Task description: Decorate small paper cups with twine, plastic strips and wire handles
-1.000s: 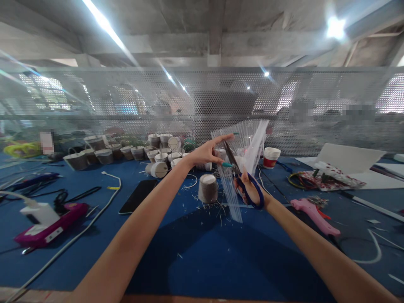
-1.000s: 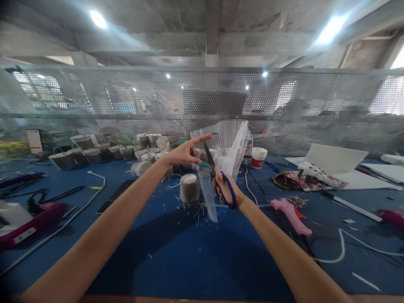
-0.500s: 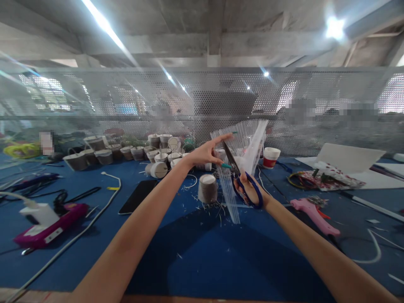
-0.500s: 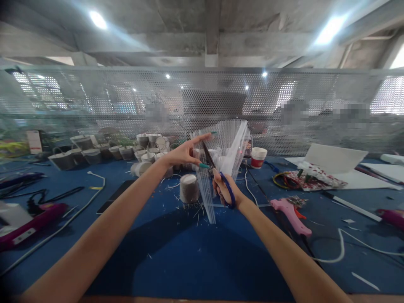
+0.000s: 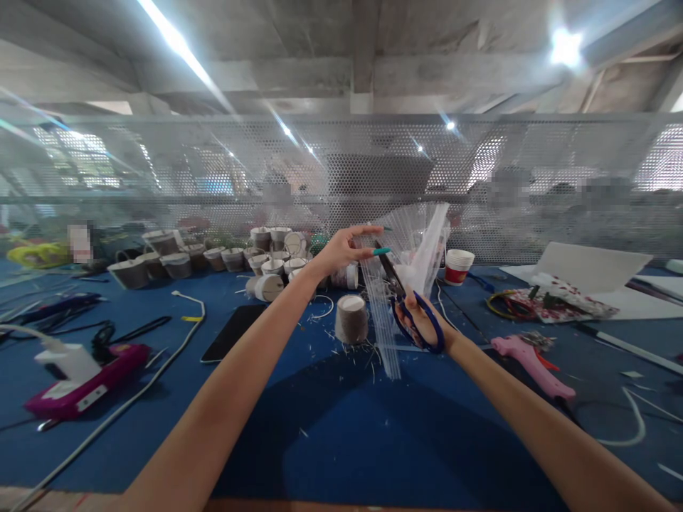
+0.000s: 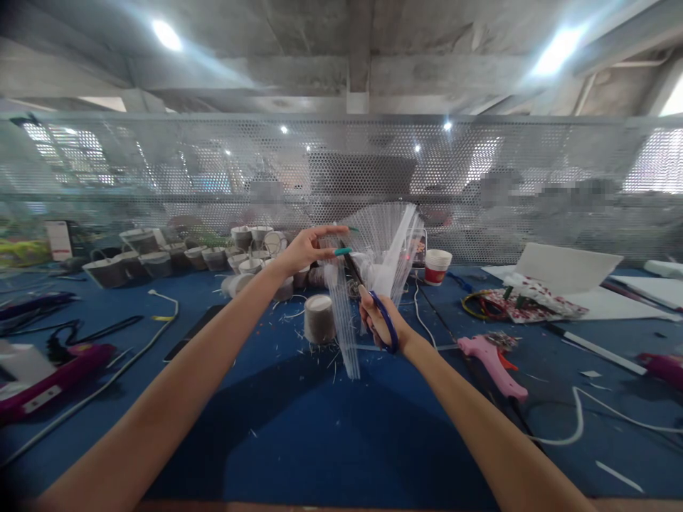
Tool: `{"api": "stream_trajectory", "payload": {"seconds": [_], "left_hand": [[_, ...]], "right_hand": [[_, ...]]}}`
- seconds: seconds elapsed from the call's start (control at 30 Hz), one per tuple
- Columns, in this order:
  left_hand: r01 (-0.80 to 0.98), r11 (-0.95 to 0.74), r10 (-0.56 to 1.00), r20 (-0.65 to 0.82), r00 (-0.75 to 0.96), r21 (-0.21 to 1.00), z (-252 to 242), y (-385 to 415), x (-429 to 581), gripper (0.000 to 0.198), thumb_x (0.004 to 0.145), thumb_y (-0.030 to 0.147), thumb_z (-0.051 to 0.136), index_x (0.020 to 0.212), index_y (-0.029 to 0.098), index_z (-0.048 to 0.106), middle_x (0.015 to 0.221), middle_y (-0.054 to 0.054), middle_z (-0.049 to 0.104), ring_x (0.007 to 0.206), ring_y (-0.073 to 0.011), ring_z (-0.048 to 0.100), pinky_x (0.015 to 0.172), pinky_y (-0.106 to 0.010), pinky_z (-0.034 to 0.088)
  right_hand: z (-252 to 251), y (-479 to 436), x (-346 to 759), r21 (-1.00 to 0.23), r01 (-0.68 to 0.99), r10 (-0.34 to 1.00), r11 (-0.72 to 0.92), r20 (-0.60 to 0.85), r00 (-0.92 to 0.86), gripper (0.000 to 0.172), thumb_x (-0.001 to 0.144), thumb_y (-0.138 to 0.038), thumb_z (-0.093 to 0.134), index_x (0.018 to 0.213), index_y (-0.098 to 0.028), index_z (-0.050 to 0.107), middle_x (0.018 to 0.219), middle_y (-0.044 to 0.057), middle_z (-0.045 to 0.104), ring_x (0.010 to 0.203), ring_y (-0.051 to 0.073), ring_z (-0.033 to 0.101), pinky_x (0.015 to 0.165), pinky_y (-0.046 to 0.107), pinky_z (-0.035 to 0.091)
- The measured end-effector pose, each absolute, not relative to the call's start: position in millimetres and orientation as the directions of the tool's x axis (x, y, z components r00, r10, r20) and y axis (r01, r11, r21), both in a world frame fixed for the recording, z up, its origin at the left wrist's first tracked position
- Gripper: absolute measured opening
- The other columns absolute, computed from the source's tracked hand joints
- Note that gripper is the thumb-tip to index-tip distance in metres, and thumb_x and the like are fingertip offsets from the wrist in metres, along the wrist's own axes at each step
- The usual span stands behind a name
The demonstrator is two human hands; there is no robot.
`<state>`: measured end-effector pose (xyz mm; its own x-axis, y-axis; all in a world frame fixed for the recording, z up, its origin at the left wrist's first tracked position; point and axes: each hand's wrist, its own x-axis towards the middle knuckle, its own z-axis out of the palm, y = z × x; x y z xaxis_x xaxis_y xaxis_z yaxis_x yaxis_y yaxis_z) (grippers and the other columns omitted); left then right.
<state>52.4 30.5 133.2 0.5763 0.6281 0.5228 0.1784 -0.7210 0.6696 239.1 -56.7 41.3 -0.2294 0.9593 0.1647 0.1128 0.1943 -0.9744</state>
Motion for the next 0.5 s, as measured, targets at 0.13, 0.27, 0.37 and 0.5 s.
{"api": "stream_trajectory", "payload": {"seconds": [0.13,0.27,0.37,0.5], "left_hand": [[0.204,-0.718,0.643,0.522,0.560,0.665,134,31,51,0.061,0.065,0.029,0.071,0.121,0.018,0.051,0.120,-0.013,0.056,0.057,-0.0070,0.058,0.054,-0.021,0.047],[0.171,-0.721,0.606,0.492,0.625,0.671,137,25,49,0.064,0.066,0.028,0.070,0.125,0.023,0.046,0.132,-0.013,0.046,0.057,-0.0049,0.057,0.056,-0.022,0.050],[0.143,-0.723,0.566,0.461,0.684,0.676,138,22,48,0.066,0.066,0.025,0.070,0.126,0.026,0.045,0.135,-0.011,0.043,0.055,-0.0028,0.054,0.055,-0.021,0.049],[0.124,-0.719,0.544,0.443,0.712,0.684,137,20,48,0.066,0.067,0.021,0.069,0.127,0.027,0.043,0.136,-0.010,0.042,0.051,0.0000,0.048,0.050,-0.018,0.044]], "right_hand": [[42,-58,238,-0.980,0.112,0.964,0.166,0.137,-0.229,0.057,0.065,-0.077,0.039,0.054,-0.020,0.042,0.037,-0.007,0.032,0.026,0.004,0.025,0.022,0.019,0.020],[42,-58,238,-0.983,0.096,0.962,0.156,0.129,-0.241,0.056,0.066,-0.075,0.041,0.055,-0.020,0.042,0.040,-0.007,0.033,0.028,0.004,0.026,0.023,0.019,0.020],[40,-58,239,-0.981,0.095,0.952,0.171,0.139,-0.271,0.056,0.066,-0.074,0.041,0.056,-0.020,0.044,0.042,-0.006,0.034,0.029,0.004,0.028,0.025,0.019,0.025],[38,-57,240,-0.983,0.080,0.947,0.167,0.137,-0.289,0.054,0.069,-0.072,0.040,0.059,-0.020,0.046,0.043,-0.007,0.034,0.030,0.004,0.028,0.025,0.019,0.026]]}}
